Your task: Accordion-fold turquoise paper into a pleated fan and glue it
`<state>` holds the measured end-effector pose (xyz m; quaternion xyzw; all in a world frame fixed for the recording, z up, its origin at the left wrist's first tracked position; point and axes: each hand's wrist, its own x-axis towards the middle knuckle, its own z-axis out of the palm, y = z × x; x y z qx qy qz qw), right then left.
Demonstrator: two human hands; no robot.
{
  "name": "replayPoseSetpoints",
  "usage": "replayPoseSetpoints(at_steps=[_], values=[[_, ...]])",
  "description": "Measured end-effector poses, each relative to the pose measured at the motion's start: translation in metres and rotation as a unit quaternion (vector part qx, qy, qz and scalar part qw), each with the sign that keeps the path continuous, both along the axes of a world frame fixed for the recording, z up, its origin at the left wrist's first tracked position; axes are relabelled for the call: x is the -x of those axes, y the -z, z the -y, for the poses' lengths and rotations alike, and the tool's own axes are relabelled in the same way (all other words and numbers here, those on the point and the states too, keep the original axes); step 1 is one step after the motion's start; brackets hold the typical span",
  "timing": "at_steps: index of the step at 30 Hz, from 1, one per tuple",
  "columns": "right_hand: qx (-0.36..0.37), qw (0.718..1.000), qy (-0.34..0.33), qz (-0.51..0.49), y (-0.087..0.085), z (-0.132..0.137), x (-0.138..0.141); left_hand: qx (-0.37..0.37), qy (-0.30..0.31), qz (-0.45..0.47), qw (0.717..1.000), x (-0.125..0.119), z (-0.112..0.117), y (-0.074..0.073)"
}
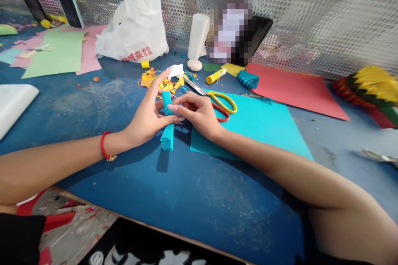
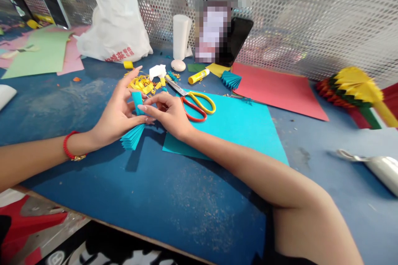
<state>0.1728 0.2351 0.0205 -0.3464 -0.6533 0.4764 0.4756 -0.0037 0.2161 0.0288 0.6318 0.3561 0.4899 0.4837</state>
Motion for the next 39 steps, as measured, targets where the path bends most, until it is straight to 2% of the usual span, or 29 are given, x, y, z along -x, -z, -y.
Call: replayPoseSetpoints(at_steps=[8,11,13,15,17,19,21,26,33,37,39], values=[[-0.004,1.0,-0.01,0.01,0.003,-0.001,-0.001,-0.035,0.028,-0.095,0.994,0.002,0.001,0.002],[-0.012,0.999,0.029,-0.001,0.003,-0.003,-0.003,-0.049,0.026,-0.135,0.989,0.004,0.002,0.003],[-0.014,0.998,0.06,-0.008,0.004,-0.005,-0.005,-0.079,0.004,-0.165,0.983,0.006,0.002,0.004],[-0.005,0.998,0.061,0.011,0.004,-0.008,-0.007,-0.146,-0.032,-0.227,0.962,0.008,0.003,0.004],[0.006,0.997,0.046,0.061,0.004,-0.009,-0.008,-0.229,-0.06,-0.317,0.919,0.009,0.004,0.002],[-0.002,0.992,0.045,0.119,0.004,-0.009,-0.009,-0.28,-0.058,-0.389,0.876,0.009,0.005,0.001],[-0.021,0.986,0.055,0.157,0.003,-0.009,-0.011,-0.298,-0.04,-0.422,0.855,0.009,0.006,0.001],[-0.077,0.97,0.052,0.225,0.002,-0.015,-0.017,-0.296,-0.007,-0.479,0.827,0.012,0.003,0.006],[-0.15,0.94,0.051,0.302,0.008,-0.022,-0.023,-0.23,0.068,-0.581,0.778,0.014,-0.001,0.004],[-0.189,0.929,0.057,0.314,0.006,-0.018,-0.022,-0.214,0.086,-0.596,0.769,0.014,-0.002,0.002],[-0.245,0.912,0.056,0.325,0.005,-0.011,-0.021,-0.204,0.098,-0.597,0.769,0.015,-0.003,0.001]])
